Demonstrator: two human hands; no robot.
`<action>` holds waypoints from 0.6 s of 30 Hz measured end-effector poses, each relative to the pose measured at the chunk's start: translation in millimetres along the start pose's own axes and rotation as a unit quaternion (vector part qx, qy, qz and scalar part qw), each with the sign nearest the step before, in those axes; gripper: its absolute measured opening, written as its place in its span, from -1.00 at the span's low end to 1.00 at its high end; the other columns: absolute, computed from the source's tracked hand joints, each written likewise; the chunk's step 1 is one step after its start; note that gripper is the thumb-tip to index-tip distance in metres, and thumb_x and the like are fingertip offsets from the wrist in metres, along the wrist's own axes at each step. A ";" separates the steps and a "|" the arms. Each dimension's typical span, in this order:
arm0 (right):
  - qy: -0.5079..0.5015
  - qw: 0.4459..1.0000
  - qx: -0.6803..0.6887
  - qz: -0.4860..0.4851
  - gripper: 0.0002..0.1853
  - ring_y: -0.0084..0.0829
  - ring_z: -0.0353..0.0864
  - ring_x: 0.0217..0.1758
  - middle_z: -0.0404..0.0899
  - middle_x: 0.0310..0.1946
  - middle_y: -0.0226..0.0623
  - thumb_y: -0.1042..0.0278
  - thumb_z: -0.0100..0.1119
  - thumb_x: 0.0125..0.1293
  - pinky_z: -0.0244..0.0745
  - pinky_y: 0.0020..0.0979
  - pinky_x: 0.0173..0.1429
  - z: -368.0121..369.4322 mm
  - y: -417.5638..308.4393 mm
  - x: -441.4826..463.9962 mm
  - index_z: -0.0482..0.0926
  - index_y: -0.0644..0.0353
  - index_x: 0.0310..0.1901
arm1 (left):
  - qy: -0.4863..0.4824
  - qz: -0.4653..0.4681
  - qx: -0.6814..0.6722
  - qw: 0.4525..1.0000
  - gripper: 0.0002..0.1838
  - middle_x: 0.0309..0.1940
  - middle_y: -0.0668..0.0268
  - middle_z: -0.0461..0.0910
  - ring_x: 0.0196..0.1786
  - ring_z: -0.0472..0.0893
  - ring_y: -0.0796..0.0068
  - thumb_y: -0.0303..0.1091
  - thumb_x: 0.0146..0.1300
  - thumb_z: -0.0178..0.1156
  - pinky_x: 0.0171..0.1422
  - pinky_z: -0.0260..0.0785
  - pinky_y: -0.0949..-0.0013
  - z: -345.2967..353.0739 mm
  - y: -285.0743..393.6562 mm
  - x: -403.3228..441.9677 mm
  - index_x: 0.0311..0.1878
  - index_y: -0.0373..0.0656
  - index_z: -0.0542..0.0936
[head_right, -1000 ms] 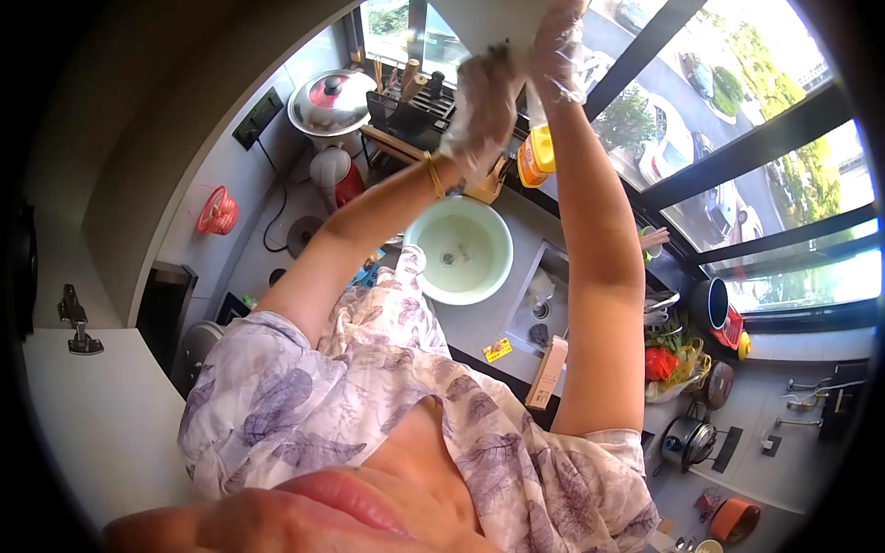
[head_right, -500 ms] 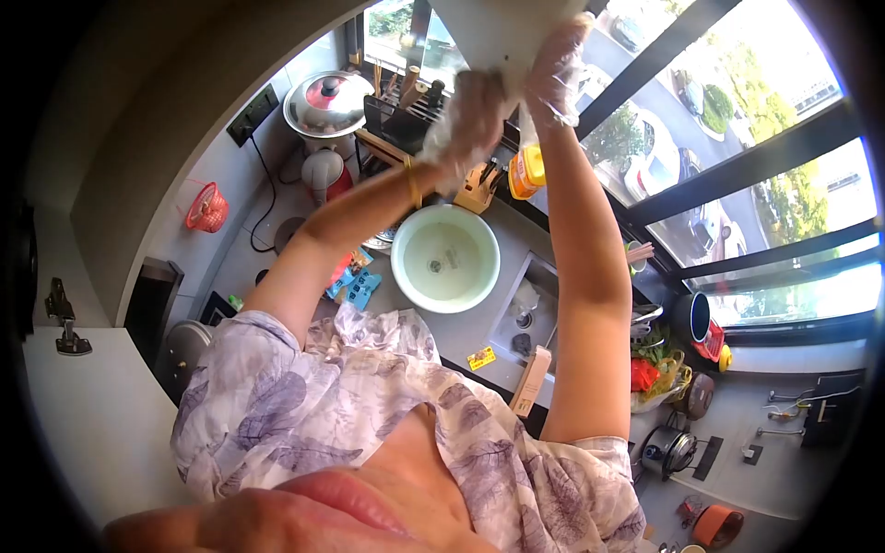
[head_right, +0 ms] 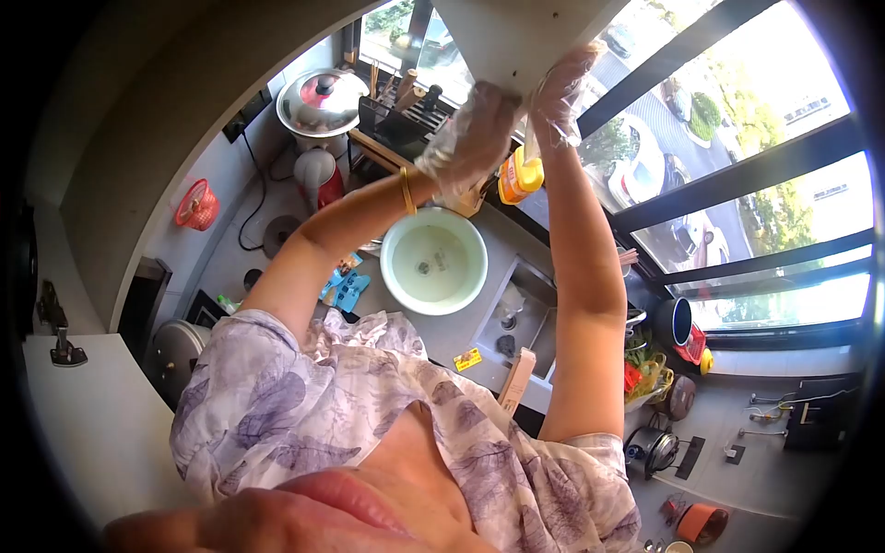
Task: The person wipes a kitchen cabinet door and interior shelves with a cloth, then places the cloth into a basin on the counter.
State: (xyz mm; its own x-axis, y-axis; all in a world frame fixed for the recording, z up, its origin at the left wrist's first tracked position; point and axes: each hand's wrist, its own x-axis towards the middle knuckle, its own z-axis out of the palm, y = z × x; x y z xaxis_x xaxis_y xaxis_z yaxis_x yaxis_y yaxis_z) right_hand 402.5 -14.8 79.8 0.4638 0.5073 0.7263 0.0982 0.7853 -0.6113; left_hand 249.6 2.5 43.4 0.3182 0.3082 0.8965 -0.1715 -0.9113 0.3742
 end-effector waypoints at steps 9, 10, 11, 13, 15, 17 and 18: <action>0.132 0.980 -0.139 0.059 -0.26 -0.45 0.41 -0.01 0.42 -0.08 -0.39 -0.43 -0.27 0.29 0.37 -0.39 0.13 31.5 -17.0 1.9 0.34 0.16 0.10 | 0.033 -0.056 -0.022 0.998 -0.75 -0.23 -0.08 0.42 -0.09 0.42 0.00 -0.23 0.27 -0.03 -0.05 0.34 0.05 21.7 -28.0 48.2 -0.26 -0.27 0.44; 0.108 0.978 -0.163 0.068 -0.24 -0.44 0.41 0.00 0.41 -0.09 -0.39 -0.45 -0.29 0.28 0.37 -0.38 0.14 38.1 -25.9 -3.6 0.33 0.17 0.11 | 0.063 -0.030 -0.073 0.995 -0.82 -0.24 -0.06 0.39 -0.11 0.41 0.00 -0.33 0.23 -0.03 -0.04 0.34 0.08 2.8 1.0 32.8 -0.26 -0.27 0.42; 0.084 0.976 -0.188 0.076 -0.22 -0.43 0.42 0.01 0.41 -0.09 -0.38 -0.47 -0.32 0.27 0.38 -0.38 0.16 44.8 -34.5 -8.9 0.31 0.17 0.12 | 0.060 0.003 -0.066 0.996 -0.85 -0.25 -0.04 0.37 -0.12 0.40 0.01 -0.39 0.21 -0.03 -0.04 0.34 0.09 -7.7 7.4 29.5 -0.26 -0.28 0.40; 0.084 0.970 -0.219 0.066 -0.18 -0.40 0.40 0.07 0.39 -0.01 -0.34 -0.49 -0.34 0.26 0.35 -0.33 0.23 52.6 -38.0 -7.5 0.28 0.18 0.17 | 0.024 0.078 0.005 0.997 -0.87 -0.26 -0.02 0.35 -0.15 0.39 0.03 -0.46 0.18 -0.03 -0.05 0.34 0.12 -19.3 3.7 30.2 -0.24 -0.30 0.38; 0.097 0.967 -0.234 0.002 -0.17 -0.40 0.38 0.10 0.38 0.03 -0.32 -0.49 -0.33 0.26 0.34 -0.31 0.24 44.3 -23.0 -2.5 0.28 0.18 0.18 | -0.028 0.005 -0.016 0.999 -0.83 -0.24 0.00 0.35 -0.17 0.39 0.05 -0.46 0.18 -0.02 -0.08 0.34 0.11 -4.0 -26.7 46.7 -0.18 -0.32 0.37; 0.083 0.985 -0.151 0.030 -0.34 -0.46 0.38 0.05 0.40 -0.02 -0.35 -0.31 -0.27 0.35 0.37 -0.35 0.13 37.4 -17.7 -8.3 0.32 0.19 0.10 | -0.029 -0.141 -0.137 0.980 -0.76 -0.21 -0.03 0.36 -0.16 0.41 0.03 -0.40 0.22 -0.03 -0.10 0.34 0.07 1.5 -44.4 62.6 -0.10 -0.33 0.36; 0.071 0.977 -0.200 -0.001 -0.43 -0.49 0.42 -0.04 0.44 -0.10 -0.35 -0.21 -0.25 0.39 0.40 -0.37 0.03 36.3 -16.7 -6.6 0.36 0.20 0.03 | -0.028 -0.172 -0.173 0.969 -0.74 -0.20 -0.05 0.36 -0.16 0.42 0.00 -0.36 0.25 -0.04 -0.10 0.33 0.04 -4.2 -44.7 67.0 -0.07 -0.33 0.35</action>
State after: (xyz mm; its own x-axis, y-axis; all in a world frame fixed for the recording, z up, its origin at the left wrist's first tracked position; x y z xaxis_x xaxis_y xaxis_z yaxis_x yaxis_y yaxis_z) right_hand 365.9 -18.4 96.6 0.5779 0.4302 0.6936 0.4213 0.5706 -0.7049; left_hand 274.7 65.0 87.7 0.4606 0.5541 0.6934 -0.3446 -0.6083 0.7150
